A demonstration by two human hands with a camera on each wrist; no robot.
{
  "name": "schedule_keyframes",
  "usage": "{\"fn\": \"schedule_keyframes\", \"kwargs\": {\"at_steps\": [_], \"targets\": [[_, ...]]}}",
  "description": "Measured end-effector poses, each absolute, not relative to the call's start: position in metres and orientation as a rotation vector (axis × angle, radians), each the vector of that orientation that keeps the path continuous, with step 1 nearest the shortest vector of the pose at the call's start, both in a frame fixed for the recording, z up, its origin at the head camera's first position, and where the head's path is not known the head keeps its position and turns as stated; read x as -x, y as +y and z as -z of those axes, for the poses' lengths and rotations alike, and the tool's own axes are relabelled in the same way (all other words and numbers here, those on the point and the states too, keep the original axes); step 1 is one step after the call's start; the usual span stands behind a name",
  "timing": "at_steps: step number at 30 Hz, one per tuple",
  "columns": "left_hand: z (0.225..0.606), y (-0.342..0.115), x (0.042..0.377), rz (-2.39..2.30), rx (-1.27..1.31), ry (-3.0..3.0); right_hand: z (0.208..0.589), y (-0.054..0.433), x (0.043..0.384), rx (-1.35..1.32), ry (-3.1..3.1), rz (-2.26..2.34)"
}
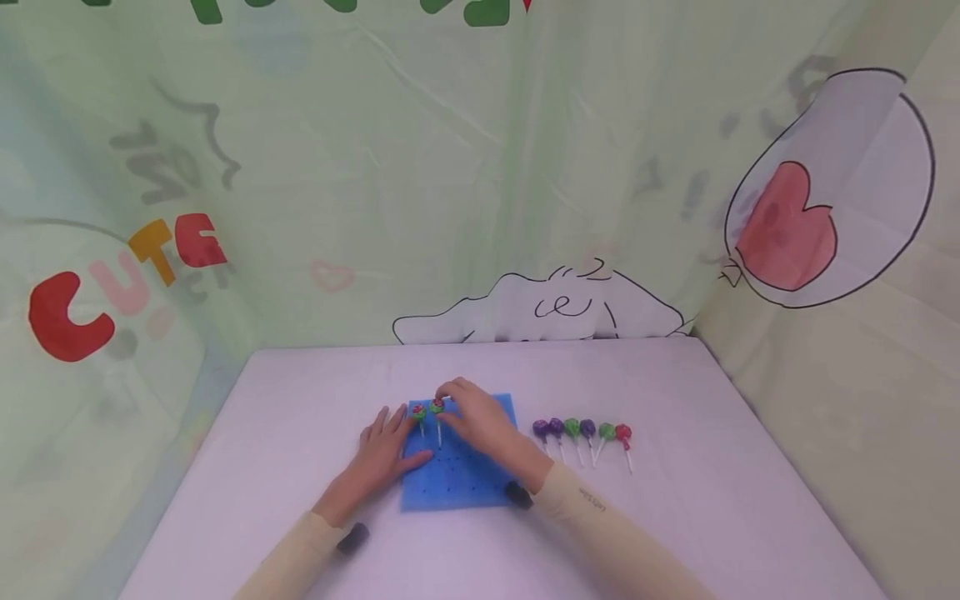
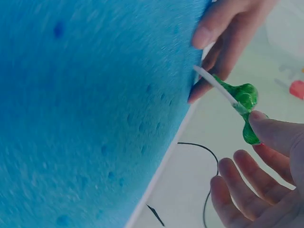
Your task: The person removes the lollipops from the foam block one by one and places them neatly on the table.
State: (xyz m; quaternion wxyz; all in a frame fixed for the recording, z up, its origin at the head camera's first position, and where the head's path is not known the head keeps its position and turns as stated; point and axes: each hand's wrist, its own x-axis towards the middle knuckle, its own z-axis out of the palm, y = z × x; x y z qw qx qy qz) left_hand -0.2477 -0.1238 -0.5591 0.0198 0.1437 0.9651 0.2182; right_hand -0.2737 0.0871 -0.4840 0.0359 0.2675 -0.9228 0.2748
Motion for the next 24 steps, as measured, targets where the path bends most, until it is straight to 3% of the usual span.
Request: {"fn": "schedule_keyframes", "kwargs": {"at_steps": [9,24], "targets": [[0.562,-0.124,0.249,-0.687,-0.451,2.991,0.489,0.108,0.278,-0.867,-2.870,-1.323],[0.561,-0.123,0.249,-0.693,-0.436,2.980,0.491,0.125,0.283,-0.905,-2.889,-1.380]]}}
